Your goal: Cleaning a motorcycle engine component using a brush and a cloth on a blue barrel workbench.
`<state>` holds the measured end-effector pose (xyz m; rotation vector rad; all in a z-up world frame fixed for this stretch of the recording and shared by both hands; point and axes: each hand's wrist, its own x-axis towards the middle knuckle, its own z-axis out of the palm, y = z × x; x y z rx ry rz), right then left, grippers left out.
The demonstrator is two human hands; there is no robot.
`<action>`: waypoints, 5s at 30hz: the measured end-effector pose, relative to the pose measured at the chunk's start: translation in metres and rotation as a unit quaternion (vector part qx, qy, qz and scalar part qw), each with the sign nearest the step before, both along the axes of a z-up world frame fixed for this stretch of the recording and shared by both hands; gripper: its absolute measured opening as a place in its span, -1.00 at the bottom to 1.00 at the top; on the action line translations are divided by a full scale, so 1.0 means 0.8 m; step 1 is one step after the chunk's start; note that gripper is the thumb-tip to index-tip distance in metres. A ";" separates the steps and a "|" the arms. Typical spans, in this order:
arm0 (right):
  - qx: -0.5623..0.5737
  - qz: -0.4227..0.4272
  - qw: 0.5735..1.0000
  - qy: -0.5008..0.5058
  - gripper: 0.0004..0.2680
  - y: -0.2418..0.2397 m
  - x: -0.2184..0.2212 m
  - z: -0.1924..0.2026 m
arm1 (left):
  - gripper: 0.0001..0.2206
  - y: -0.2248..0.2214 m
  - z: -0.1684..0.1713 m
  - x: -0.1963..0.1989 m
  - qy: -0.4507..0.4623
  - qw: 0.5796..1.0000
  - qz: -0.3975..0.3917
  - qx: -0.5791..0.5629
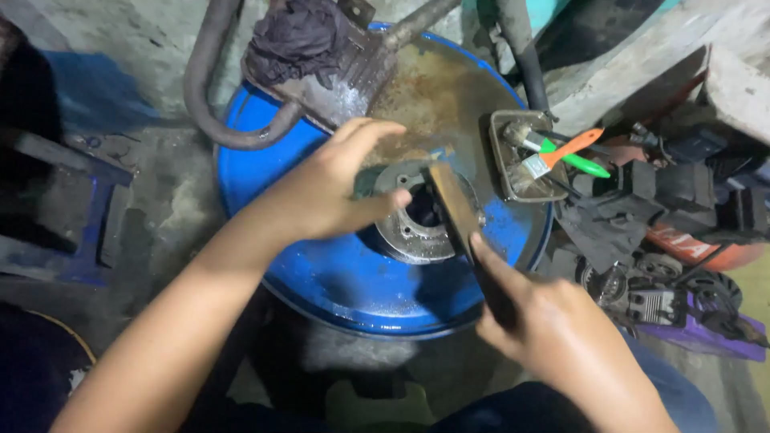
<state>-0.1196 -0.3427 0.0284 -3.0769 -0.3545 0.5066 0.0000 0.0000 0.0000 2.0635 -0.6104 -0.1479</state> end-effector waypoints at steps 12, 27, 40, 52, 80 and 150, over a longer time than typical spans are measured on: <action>0.070 -0.054 0.996 0.003 -0.21 -0.003 -0.023 -0.008 | 0.36 -0.050 -0.027 -0.028 -0.149 0.968 -0.041 0.196; 0.159 -0.109 0.980 -0.053 -0.21 0.015 -0.053 -0.087 | 0.35 -0.059 -0.047 -0.019 -0.124 0.976 -0.025 0.178; 0.168 -0.094 0.981 0.019 -0.18 0.018 -0.044 -0.067 | 0.30 -0.060 -0.049 -0.024 -0.112 0.971 0.030 0.209; 0.171 -0.130 0.971 0.105 -0.16 0.024 -0.069 -0.044 | 0.26 -0.067 -0.040 -0.034 -0.075 0.975 0.028 0.209; 0.252 -0.149 0.956 -0.009 -0.23 0.028 -0.011 -0.062 | 0.29 -0.076 -0.073 -0.034 -0.176 0.961 0.084 0.198; 0.298 0.011 0.953 0.056 -0.26 -0.049 0.143 -0.057 | 0.35 -0.075 -0.037 -0.019 -0.145 0.955 0.004 0.257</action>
